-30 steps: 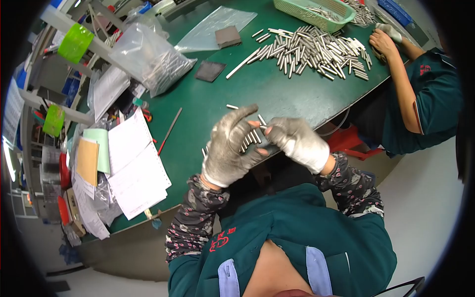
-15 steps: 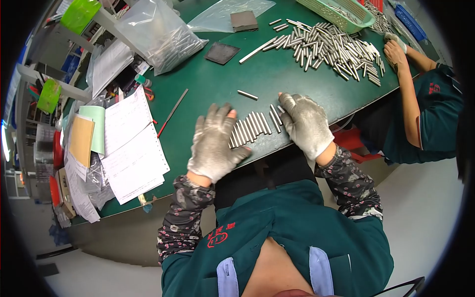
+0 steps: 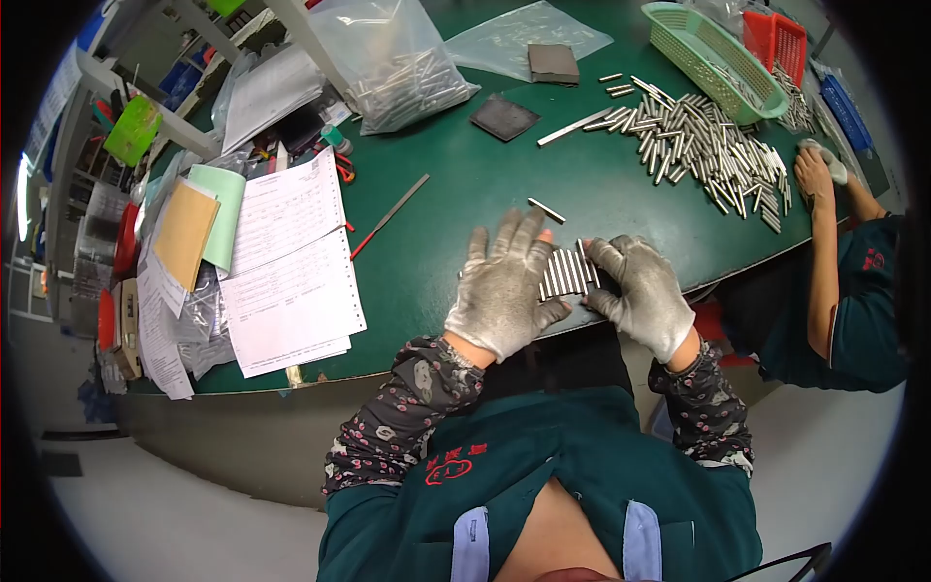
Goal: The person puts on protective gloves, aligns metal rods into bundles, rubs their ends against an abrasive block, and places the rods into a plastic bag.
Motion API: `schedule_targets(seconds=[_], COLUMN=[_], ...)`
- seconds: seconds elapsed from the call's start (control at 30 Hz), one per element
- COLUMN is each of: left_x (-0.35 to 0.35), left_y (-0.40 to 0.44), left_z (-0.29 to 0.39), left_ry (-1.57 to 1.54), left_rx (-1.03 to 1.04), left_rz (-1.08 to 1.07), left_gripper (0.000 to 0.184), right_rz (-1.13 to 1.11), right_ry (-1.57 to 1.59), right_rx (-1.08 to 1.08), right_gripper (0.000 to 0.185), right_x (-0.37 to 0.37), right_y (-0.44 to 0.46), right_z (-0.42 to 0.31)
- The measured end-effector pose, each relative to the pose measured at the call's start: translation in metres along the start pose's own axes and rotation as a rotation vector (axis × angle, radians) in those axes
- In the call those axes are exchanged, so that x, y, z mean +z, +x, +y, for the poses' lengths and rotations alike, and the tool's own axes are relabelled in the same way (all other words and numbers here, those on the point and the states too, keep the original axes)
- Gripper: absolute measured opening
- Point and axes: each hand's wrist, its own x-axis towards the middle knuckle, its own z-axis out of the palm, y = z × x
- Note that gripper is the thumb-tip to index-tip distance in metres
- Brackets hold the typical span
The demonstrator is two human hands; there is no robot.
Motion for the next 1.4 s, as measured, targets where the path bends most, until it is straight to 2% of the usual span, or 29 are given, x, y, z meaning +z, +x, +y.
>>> schedule_targets(seconds=[0.1, 0.23, 0.27, 0.37, 0.43, 0.5, 0.57, 0.73, 0.83, 0.9, 1.0, 1.03, 1.13, 1.2, 1.4], left_x=[0.003, 0.005, 0.003, -0.012, -0.016, -0.028, -0.028, -0.03, -0.026, -0.017, -0.009, -0.008, -0.006, -0.005, 0.0], left_y=[0.001, 0.0, 0.0, -0.005, -0.012, -0.02, -0.034, -0.043, -0.035, -0.031, -0.023, -0.02, -0.009, -0.003, 0.003], left_z=[-0.005, -0.007, -0.007, -0.009, -0.028, -0.043, -0.062, -0.052, -0.036, -0.028, -0.013, -0.01, -0.005, -0.005, -0.005], left_ry=[0.006, -0.03, -0.031, 0.018, 0.055, 0.041, 0.021, 0.049, 0.02, 0.007, 0.024, 0.02, 0.003, -0.026, -0.116], left_rx=[0.04, 0.048, 0.044, 0.013, -0.042, -0.158, -0.177, -0.189, -0.114, -0.039, 0.026, -0.001, -0.074, -0.099, -0.064], left_rz=[-0.094, -0.068, -0.074, 0.047, 0.13, 0.105, 0.099, -0.056, -0.105, -0.119, -0.14, -0.13, -0.113, -0.115, -0.031], left_gripper=[0.069, 0.071, 0.074, 0.079, 0.082, 0.079, 0.078, 0.083, 0.084, 0.088, 0.092, 0.089, 0.081, 0.074, 0.06], right_rz=[0.01, -0.024, 0.031, 0.149, 0.148, 0.132, 0.098, 0.153, 0.113, 0.14, 0.074, 0.089, 0.162, 0.156, 0.121], right_ry=[-0.048, 0.0, 0.012, 0.021, -0.036, -0.118, -0.228, -0.214, -0.218, -0.107, 0.275, 0.36, 0.164, 0.135, 0.158], right_rx=[-0.041, -0.067, -0.112, -0.068, -0.057, -0.053, -0.053, 0.053, 0.163, 0.075, 0.099, 0.102, -0.012, -0.012, 0.0], right_gripper=[0.054, 0.052, 0.045, 0.029, 0.022, 0.017, 0.015, 0.016, 0.019, 0.021, 0.023, 0.024, 0.027, 0.028, 0.035], right_x=[0.005, 0.0, -0.003, -0.001, 0.007, 0.017, 0.03, 0.011, 0.0, -0.001, -0.005, -0.005, -0.004, -0.003, -0.002], right_y=[0.0, 0.007, 0.011, 0.038, 0.061, 0.078, 0.088, 0.059, 0.03, 0.014, -0.003, -0.006, -0.007, -0.006, -0.007], right_z=[0.003, 0.01, 0.013, 0.016, 0.01, 0.01, 0.015, 0.033, 0.031, 0.026, 0.023, 0.026, 0.03, 0.028, 0.033])
